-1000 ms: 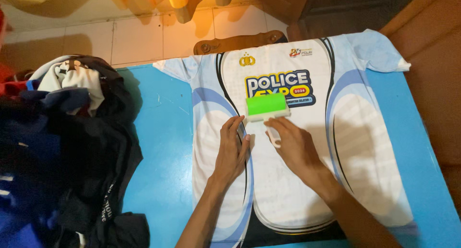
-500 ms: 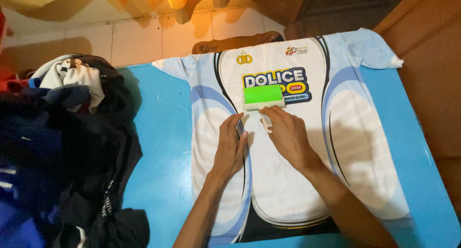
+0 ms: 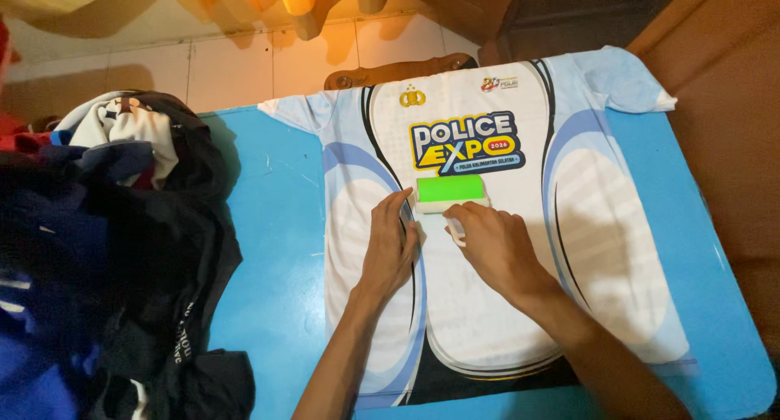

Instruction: The person uses a green lint roller to remove lint from a white and light blue polo shirt laid flat on a blue table. The person rolls over the front, sleeves, and collar, then flips the shirt to roll the back before folding it.

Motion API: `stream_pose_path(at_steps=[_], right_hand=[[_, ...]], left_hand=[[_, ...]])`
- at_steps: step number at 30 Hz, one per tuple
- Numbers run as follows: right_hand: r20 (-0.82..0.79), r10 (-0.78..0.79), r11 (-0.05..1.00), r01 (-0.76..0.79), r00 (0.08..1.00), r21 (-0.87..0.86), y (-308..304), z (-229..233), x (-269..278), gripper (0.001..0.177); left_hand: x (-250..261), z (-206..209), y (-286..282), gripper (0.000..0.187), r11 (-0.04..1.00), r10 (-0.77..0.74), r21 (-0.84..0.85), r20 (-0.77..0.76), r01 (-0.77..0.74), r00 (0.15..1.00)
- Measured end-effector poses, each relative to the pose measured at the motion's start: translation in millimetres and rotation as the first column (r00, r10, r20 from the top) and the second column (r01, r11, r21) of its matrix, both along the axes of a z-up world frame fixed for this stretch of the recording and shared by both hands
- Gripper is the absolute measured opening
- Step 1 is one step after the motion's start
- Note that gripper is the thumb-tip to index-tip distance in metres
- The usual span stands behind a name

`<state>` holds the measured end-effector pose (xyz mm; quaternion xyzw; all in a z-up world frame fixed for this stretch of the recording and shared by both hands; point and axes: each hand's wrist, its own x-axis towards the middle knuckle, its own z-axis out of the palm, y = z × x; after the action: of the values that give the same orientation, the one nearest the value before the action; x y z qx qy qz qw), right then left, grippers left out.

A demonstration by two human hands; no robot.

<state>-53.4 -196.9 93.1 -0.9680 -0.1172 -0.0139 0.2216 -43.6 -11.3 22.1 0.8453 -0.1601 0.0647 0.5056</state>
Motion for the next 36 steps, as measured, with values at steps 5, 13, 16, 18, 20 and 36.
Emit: stream_pose_path(at_steps=[5, 13, 16, 18, 20, 36], right_hand=[[0.104, -0.005, 1.000, 0.003, 0.995, 0.019, -4, -19, 28, 0.034], [0.133, -0.025, 0.994, 0.011, 0.991, 0.107, -1, -22, 23, 0.036], [0.101, -0.004, 0.990, -0.011, 0.995, 0.144, -7, -11, 2, 0.033], [0.001, 0.017, 0.991, -0.017, 1.000, 0.134, -12, 0, -14, 0.031], [-0.158, 0.039, 0.996, -0.026, 0.987, 0.082, -17, 10, -28, 0.032], [-0.230, 0.063, 0.998, -0.067, 0.971, -0.012, -15, 22, -50, 0.035]], left_hand=[[1, -1, -1, 0.055, 0.999, 0.006, 0.032, 0.016, -0.006, 1.000], [-1, -3, 2, 0.055, 1.000, -0.010, 0.009, 0.025, 0.009, 1.000], [1, -4, 2, 0.055, 0.999, -0.015, -0.042, 0.004, 0.015, 1.000], [1, -4, 2, 0.055, 0.997, -0.014, -0.075, -0.014, 0.013, 1.000], [1, -2, 3, 0.056, 0.996, -0.015, -0.091, -0.010, 0.014, 1.000], [-26, -2, 17, 0.053, 0.911, -0.038, 0.411, 0.159, -0.031, 0.986]])
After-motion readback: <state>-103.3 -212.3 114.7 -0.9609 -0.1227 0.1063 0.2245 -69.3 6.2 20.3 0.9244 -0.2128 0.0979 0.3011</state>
